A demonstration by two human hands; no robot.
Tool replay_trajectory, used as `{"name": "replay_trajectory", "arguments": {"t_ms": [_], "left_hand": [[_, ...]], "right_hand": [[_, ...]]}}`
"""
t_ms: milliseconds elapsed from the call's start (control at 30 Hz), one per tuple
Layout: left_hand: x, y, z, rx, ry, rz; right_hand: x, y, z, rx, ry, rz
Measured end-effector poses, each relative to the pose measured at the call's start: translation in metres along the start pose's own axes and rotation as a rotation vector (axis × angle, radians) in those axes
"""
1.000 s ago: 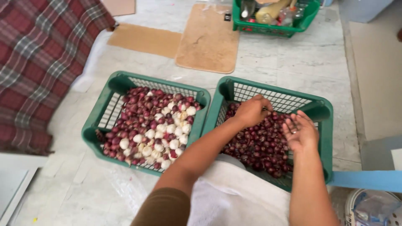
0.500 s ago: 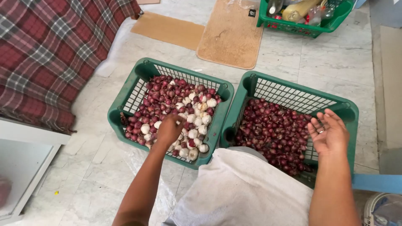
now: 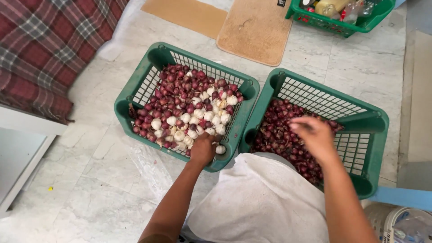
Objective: Sorting and separating red onions and garlic bulbs into different plastic crates on the floor.
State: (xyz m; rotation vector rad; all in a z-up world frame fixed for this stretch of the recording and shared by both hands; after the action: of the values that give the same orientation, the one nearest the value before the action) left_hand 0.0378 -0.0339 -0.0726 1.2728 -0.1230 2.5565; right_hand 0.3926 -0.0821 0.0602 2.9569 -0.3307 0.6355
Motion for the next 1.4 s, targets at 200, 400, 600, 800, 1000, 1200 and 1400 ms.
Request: {"name": "replay_trajectory", "arguments": {"t_ms": [200, 400, 600, 800, 1000, 1200, 1400], "left_hand": [[-0.017, -0.015, 0.001, -0.152, -0.234, -0.001], [-0.028, -0.027, -0.002, -0.225, -0.282, -0.069], [-0.028, -0.034, -0.004, -0.314, -0.291, -0.042], [-0.003, -0.034, 0.006, -0.282, -0.210, -0.001], [0.019, -0.039, -0.001, -0.203, 0.120, 0.101], [0.072, -0.055, 0.066, -0.198, 0.155, 0.130], [0.053, -0.075, 0.143, -0.356, 0.468, 0.041]], "right_hand": [[-0.107, 0.012, -0.108, 0.180, 0.541, -0.398], [-0.168, 0.021, -0.116, 0.193, 0.741, -0.430], [-0.154, 0.012, -0.100, 0.192, 0.698, -0.262], [-0.137, 0.014, -0.113, 0.169, 0.619, -0.179], [-0.043, 0.033, -0.132, 0.305, 0.667, 0.023], [0.062, 0.047, -0.084, 0.095, 0.501, 0.281], [0.090, 0.057, -0.025, -0.155, 0.301, 0.346]]}}
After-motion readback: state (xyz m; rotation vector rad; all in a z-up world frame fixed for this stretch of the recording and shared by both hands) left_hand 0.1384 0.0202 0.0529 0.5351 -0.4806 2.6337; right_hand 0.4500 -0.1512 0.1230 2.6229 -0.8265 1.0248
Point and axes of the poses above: each hand's wrist, its own y-axis away from the middle knuckle, its own x-axis out of the back of the hand, z = x × y, the point moved 5 cm from there along -y, towards the middle knuckle, and after that the axes turned 2 degrees about -x, right-handed, at the moved point
